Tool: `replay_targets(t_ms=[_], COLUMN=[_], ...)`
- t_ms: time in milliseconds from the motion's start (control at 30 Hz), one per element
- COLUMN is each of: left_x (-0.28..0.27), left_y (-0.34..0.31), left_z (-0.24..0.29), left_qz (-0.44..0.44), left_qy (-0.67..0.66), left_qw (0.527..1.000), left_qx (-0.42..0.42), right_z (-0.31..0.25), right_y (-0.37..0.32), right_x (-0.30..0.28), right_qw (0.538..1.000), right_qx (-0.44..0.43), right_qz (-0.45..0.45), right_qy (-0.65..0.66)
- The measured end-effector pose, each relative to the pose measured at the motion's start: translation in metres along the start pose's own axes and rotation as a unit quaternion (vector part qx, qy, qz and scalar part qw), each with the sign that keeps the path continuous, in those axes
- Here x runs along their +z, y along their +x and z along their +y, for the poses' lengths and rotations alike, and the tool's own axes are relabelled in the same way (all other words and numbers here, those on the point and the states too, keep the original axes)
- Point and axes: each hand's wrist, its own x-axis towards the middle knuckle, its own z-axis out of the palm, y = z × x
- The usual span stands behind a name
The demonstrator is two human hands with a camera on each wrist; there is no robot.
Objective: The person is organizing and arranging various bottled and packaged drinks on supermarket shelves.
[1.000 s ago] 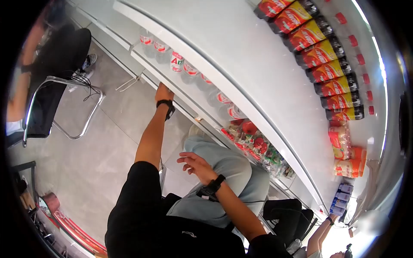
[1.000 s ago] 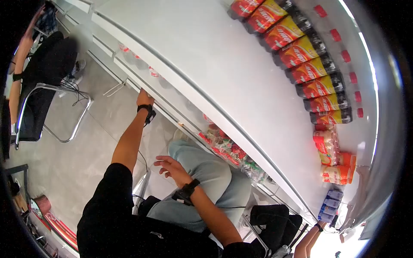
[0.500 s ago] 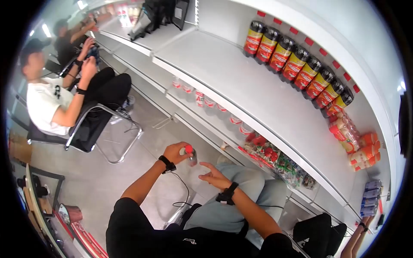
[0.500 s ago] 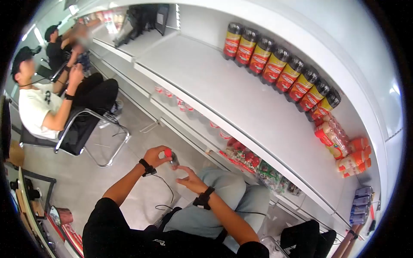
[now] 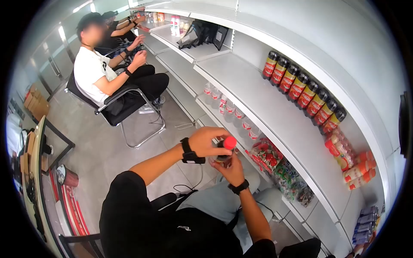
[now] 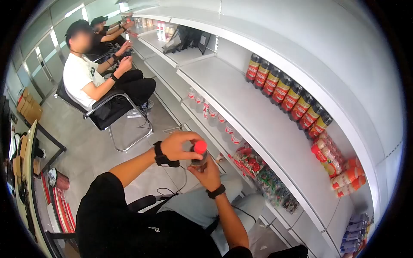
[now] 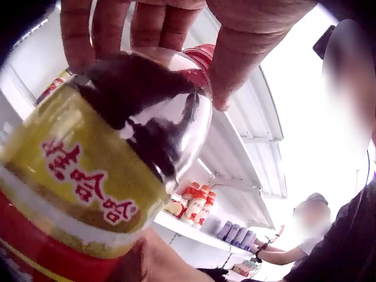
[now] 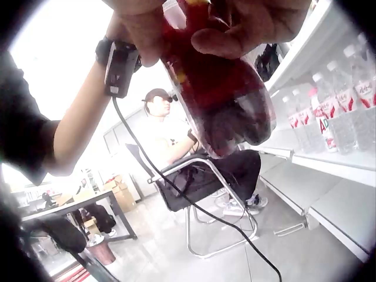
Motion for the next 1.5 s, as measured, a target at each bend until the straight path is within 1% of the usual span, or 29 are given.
replay_targets(t_ms=[33,67,167,200,233,267,300,333,433,467,533,633,733,800,900,967,1067,1133,1267,1367,1400,1500], left_x=[0.004,0.008,0.028,0.027,0.033,0.044,0.053,0.063,0.089,0.097,0.108,0.117,0.098,0.083,0.047,0.027,0.004,-0.008,-0.014,-0.012,-0.008,0.001], left_y=[0.002,0.000,-0.007,-0.011,-0.016,-0.024,-0.031,-0.033,-0.039,-0.040,-0.040,-0.040,-0.034,-0.019,0.015,0.044,0.090,0.114,0.152,0.169,0.176,0.190], left_z=[0.003,0.000,-0.007,-0.013,-0.018,-0.022,-0.021,-0.019,-0.012,-0.008,-0.020,-0.032,-0.024,-0.026,-0.031,-0.052,-0.067,-0.089,-0.140,-0.149,-0.156,-0.178], left_qz=[0.000,-0.041,-0.016,-0.082,-0.093,-0.103,-0.114,-0.115,-0.056,-0.012,0.021,0.071,0.101,0.101,0.105,0.101,0.115,0.093,0.078,0.100,0.103,0.110], left_qy=[-0.028,-0.075,-0.215,-0.223,-0.198,-0.173,-0.148,-0.170,-0.134,-0.137,-0.114,-0.091,-0.053,-0.045,-0.098,-0.136,-0.191,-0.171,-0.137,-0.094,-0.129,-0.127], left_qw=[1.000,0.996,0.976,0.971,0.975,0.978,0.981,0.977,0.986,0.988,0.991,0.992,0.993,0.992,0.988,0.984,0.974,0.978,0.981,0.981,0.978,0.977], left_qx=[0.004,-0.027,-0.006,-0.033,-0.040,-0.048,-0.056,-0.059,-0.078,-0.068,-0.065,-0.050,-0.044,-0.061,-0.065,-0.055,-0.041,-0.073,-0.112,-0.141,-0.128,-0.130], right_z=[-0.002,-0.003,0.008,0.010,0.004,-0.005,-0.004,-0.002,-0.012,-0.013,-0.018,-0.012,-0.023,-0.020,-0.018,-0.013,0.000,0.006,0.016,0.025,0.026,0.028], right_y=[-0.004,-0.010,-0.024,-0.027,-0.030,-0.031,-0.032,-0.033,-0.037,-0.037,-0.037,-0.034,-0.039,-0.044,-0.051,-0.057,-0.062,-0.064,-0.068,-0.070,-0.072,-0.076], right_x=[-0.005,-0.011,-0.028,-0.034,-0.039,-0.039,-0.043,-0.049,-0.053,-0.053,-0.052,-0.047,-0.047,-0.054,-0.064,-0.066,-0.066,-0.063,-0.061,-0.063,-0.064,-0.065], right_qw=[1.000,0.999,0.994,0.992,0.991,0.971,0.974,0.976,0.981,0.984,0.990,0.992,0.977,0.980,0.982,0.982,0.984,0.980,0.976,0.978,0.977,0.975], right_qx=[-0.005,-0.010,-0.016,-0.015,-0.012,-0.021,-0.026,-0.030,-0.015,-0.016,-0.009,-0.038,-0.007,-0.007,0.009,0.025,0.036,0.048,0.066,0.073,0.079,0.092], right_qz=[0.011,0.024,0.059,0.066,0.072,0.093,0.102,0.111,0.114,0.113,0.105,0.098,0.119,0.099,0.084,0.085,0.077,0.072,0.062,0.052,0.051,0.050], right_qy=[0.017,0.034,0.090,0.104,0.117,0.218,0.201,0.183,0.154,0.134,0.094,0.068,0.175,0.172,0.168,0.165,0.155,0.177,0.199,0.186,0.191,0.198])
